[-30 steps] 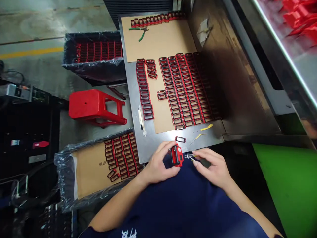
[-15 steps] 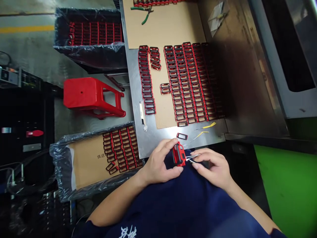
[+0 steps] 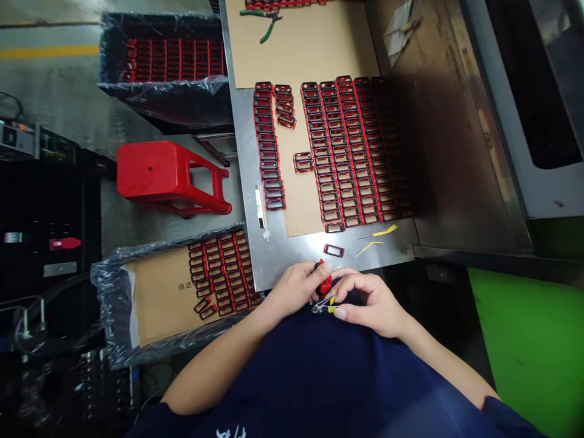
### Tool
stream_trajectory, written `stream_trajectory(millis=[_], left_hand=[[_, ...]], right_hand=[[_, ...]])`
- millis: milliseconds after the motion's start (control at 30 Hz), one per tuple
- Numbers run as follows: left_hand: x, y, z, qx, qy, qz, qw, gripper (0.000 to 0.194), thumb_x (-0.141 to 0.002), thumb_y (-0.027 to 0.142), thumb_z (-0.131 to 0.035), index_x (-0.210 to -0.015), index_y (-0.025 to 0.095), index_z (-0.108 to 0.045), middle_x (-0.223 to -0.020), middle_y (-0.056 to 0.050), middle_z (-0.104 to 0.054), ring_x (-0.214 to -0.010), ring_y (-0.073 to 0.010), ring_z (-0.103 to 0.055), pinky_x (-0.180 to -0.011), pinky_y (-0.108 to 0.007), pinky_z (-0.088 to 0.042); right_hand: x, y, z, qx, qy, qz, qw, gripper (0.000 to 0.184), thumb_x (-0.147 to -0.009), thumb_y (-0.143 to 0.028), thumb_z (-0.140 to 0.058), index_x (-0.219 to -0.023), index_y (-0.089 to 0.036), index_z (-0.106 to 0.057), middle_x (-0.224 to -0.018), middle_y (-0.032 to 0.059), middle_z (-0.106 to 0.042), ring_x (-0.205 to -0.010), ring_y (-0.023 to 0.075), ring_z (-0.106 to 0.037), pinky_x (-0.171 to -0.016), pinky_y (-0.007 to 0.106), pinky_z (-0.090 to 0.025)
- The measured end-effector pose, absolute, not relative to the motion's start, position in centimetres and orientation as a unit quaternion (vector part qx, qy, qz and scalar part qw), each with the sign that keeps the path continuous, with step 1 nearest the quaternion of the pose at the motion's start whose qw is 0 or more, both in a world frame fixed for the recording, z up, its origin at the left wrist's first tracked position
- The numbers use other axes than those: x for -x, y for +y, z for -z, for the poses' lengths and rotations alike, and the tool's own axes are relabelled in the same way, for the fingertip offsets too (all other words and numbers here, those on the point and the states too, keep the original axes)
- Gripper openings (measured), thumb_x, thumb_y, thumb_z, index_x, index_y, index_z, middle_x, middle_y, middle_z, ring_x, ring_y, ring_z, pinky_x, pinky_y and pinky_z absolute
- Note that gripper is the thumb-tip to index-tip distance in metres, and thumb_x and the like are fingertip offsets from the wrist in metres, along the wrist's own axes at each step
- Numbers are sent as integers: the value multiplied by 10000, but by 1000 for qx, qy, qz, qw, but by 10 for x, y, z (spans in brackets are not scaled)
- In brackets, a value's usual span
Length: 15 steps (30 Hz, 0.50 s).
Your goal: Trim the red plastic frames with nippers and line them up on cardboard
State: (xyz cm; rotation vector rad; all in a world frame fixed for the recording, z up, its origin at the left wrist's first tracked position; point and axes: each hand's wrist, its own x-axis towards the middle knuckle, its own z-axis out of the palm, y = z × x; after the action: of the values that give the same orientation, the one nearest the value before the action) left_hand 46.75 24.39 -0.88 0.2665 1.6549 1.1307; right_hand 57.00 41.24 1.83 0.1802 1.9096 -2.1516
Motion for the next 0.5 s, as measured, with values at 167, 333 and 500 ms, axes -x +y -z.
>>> stream_trajectory(millis=[167, 333, 500], left_hand=[[-468, 240, 8, -184, 708, -473, 491, 719, -938, 761, -265, -709, 159, -582, -651, -21, -582, -644, -167, -549, -608, -289, -419], [-477, 223, 4, -302, 701, -551, 338, 840, -812, 595, -719, -1455, 148, -416, -1429, -196, -539, -1245, -302, -589, -988, -423, -547], [-482, 218, -2, -397, 730, -517, 207, 708, -797, 234, -757, -1437, 192, -458, -1325, -160, -612, -1240, -282, -609, -1070, -462, -526]], right_hand=[[-570, 414, -8, -135, 531, 824, 145, 198, -812, -324, -866, -859, -181, -737, -898, 46, -714, -782, 145, -667, -727, 240, -555], [-567, 418, -6, -174, 371, 902, 133, 259, -771, -383, -904, -820, -175, -757, -807, 50, -721, -721, 146, -683, -747, 239, -576], [-564, 417, -5, -172, 328, 917, 145, 290, -759, -397, -904, -801, -163, -739, -823, 53, -719, -653, 147, -678, -658, 245, -601]])
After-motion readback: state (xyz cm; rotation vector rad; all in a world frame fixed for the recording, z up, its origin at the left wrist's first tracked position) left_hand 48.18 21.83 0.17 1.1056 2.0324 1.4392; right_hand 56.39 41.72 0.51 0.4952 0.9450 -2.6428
